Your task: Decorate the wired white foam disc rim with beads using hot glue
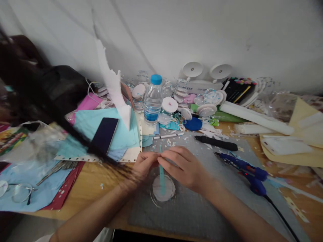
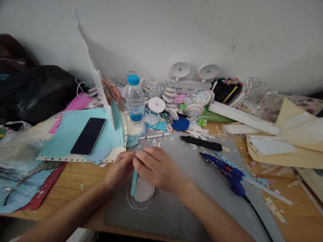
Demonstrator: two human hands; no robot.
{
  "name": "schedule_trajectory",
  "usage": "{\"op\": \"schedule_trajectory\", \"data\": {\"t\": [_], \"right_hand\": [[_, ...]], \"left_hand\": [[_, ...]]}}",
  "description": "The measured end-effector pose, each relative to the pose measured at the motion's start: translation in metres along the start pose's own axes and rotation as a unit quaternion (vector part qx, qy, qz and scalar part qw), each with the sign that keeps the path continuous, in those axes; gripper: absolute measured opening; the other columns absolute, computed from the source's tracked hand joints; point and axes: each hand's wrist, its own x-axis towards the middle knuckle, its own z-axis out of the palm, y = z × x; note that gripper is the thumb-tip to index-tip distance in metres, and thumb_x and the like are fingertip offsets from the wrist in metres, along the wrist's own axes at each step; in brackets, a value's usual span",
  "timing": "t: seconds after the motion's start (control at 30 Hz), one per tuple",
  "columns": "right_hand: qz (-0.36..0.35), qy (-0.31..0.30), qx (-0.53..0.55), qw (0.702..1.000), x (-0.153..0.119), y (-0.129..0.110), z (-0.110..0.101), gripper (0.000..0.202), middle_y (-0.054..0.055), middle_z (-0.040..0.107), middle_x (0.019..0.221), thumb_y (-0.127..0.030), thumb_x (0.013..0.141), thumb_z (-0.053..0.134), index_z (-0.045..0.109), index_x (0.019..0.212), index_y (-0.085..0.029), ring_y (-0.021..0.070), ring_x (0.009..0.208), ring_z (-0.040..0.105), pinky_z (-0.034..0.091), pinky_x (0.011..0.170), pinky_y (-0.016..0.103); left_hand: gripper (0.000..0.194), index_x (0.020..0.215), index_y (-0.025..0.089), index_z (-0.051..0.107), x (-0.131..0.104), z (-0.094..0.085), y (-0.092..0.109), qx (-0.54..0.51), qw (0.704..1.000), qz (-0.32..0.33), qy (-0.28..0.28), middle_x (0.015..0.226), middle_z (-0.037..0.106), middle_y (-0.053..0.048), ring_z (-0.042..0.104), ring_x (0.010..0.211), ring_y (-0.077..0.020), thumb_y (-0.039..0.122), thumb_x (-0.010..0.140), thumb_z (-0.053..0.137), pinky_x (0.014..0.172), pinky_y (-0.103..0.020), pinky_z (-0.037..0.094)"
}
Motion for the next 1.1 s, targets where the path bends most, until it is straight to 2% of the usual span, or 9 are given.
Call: {"op": "schedule_trajectory", "data": {"t": [0.17, 0.27, 0.33, 0.4, 0.47, 0.6, 0.67, 0.8, 1.1], "right_hand": [[-0.056, 0.069, -0.001, 0.996, -0.010, 0.004, -0.002, 0.012, 0.008, 0.069, 0.090, -0.005, 0.080, 0.060, 0.061, 0.089, -0.014, 0.0192, 0.085, 0.063, 0.057, 0.074, 0.033], [0.028, 0.096, 0.065, 0.993, -0.025, 0.006, -0.008, 0.018, 0.010, 0.069, 0.092, -0.005, 0.081, 0.059, 0.058, 0.097, -0.014, 0.0191, 0.085, 0.065, 0.058, 0.070, 0.031], [0.129, 0.125, 0.109, 0.978, -0.037, 0.008, -0.010, 0.024, 0.009, 0.069, 0.092, -0.005, 0.082, 0.058, 0.057, 0.102, -0.017, 0.0184, 0.083, 0.067, 0.058, 0.069, 0.032], [0.241, 0.180, 0.158, 0.940, -0.049, 0.008, -0.008, 0.025, 0.006, 0.070, 0.088, -0.005, 0.080, 0.059, 0.057, 0.099, -0.020, 0.0184, 0.079, 0.067, 0.057, 0.067, 0.033], [0.351, 0.226, 0.214, 0.883, -0.057, 0.008, -0.005, 0.019, 0.004, 0.069, 0.083, -0.007, 0.081, 0.059, 0.057, 0.092, -0.022, 0.0180, 0.074, 0.068, 0.056, 0.065, 0.033], [0.478, 0.256, 0.300, 0.785, -0.062, 0.010, -0.001, 0.006, 0.002, 0.067, 0.079, -0.017, 0.085, 0.058, 0.055, 0.085, -0.023, 0.0157, 0.063, 0.067, 0.056, 0.061, 0.031], [0.494, 0.259, 0.316, 0.767, -0.061, 0.010, -0.001, 0.004, 0.002, 0.066, 0.078, -0.021, 0.085, 0.059, 0.056, 0.084, -0.023, 0.0159, 0.063, 0.067, 0.056, 0.061, 0.031], [0.499, 0.260, 0.326, 0.760, -0.057, 0.008, -0.003, 0.004, 0.003, 0.067, 0.080, -0.022, 0.085, 0.059, 0.056, 0.084, -0.023, 0.0163, 0.065, 0.067, 0.056, 0.061, 0.031], [0.505, 0.275, 0.322, 0.752, -0.054, 0.005, -0.007, 0.005, 0.002, 0.066, 0.079, -0.024, 0.084, 0.060, 0.055, 0.083, -0.023, 0.0168, 0.064, 0.066, 0.055, 0.061, 0.033]], "left_hand": [[0.049, 0.040, 0.014, 0.045, -0.003, 0.003, 0.009, 0.028, 0.998, 0.019, -0.061, 0.045, 0.030, 0.006, 0.028, 0.047, -0.0071, 0.047, 0.074, 0.061, 0.048, -0.022, 0.025], [0.042, 0.056, 0.012, 0.065, 0.002, -0.001, 0.014, 0.157, 0.981, 0.068, -0.089, 0.046, 0.038, 0.005, 0.034, 0.048, -0.0081, 0.041, 0.084, 0.053, 0.048, -0.021, 0.026], [0.033, 0.074, 0.012, 0.072, 0.009, -0.008, 0.016, 0.272, 0.947, 0.123, -0.121, 0.054, 0.049, 0.002, 0.044, 0.054, -0.0102, 0.035, 0.087, 0.052, 0.053, -0.021, 0.032], [0.023, 0.081, 0.013, 0.073, 0.015, -0.015, 0.016, 0.361, 0.894, 0.178, -0.196, 0.066, 0.060, -0.002, 0.052, 0.064, -0.0127, 0.031, 0.085, 0.059, 0.061, -0.022, 0.038], [0.019, 0.086, 0.014, 0.073, 0.019, -0.021, 0.015, 0.407, 0.843, 0.211, -0.281, 0.076, 0.064, -0.004, 0.057, 0.072, -0.0141, 0.028, 0.085, 0.060, 0.066, -0.022, 0.041], [0.022, 0.094, 0.015, 0.072, 0.021, -0.025, 0.014, 0.432, 0.801, 0.208, -0.358, 0.082, 0.065, -0.006, 0.060, 0.076, -0.0147, 0.032, 0.085, 0.061, 0.068, -0.022, 0.043], [0.030, 0.096, 0.014, 0.071, 0.019, -0.025, 0.014, 0.439, 0.794, 0.203, -0.368, 0.082, 0.064, -0.005, 0.059, 0.074, -0.0153, 0.039, 0.079, 0.066, 0.065, -0.023, 0.043], [0.038, 0.099, 0.018, 0.069, 0.018, -0.025, 0.015, 0.449, 0.778, 0.226, -0.377, 0.090, 0.064, -0.005, 0.059, 0.083, -0.0177, 0.045, 0.072, 0.071, 0.071, -0.025, 0.043], [0.023, 0.084, 0.018, 0.069, 0.017, -0.018, 0.019, 0.453, 0.761, 0.228, -0.406, 0.081, 0.065, -0.003, 0.058, 0.083, -0.0168, 0.040, 0.078, 0.068, 0.083, -0.029, 0.039]]}}
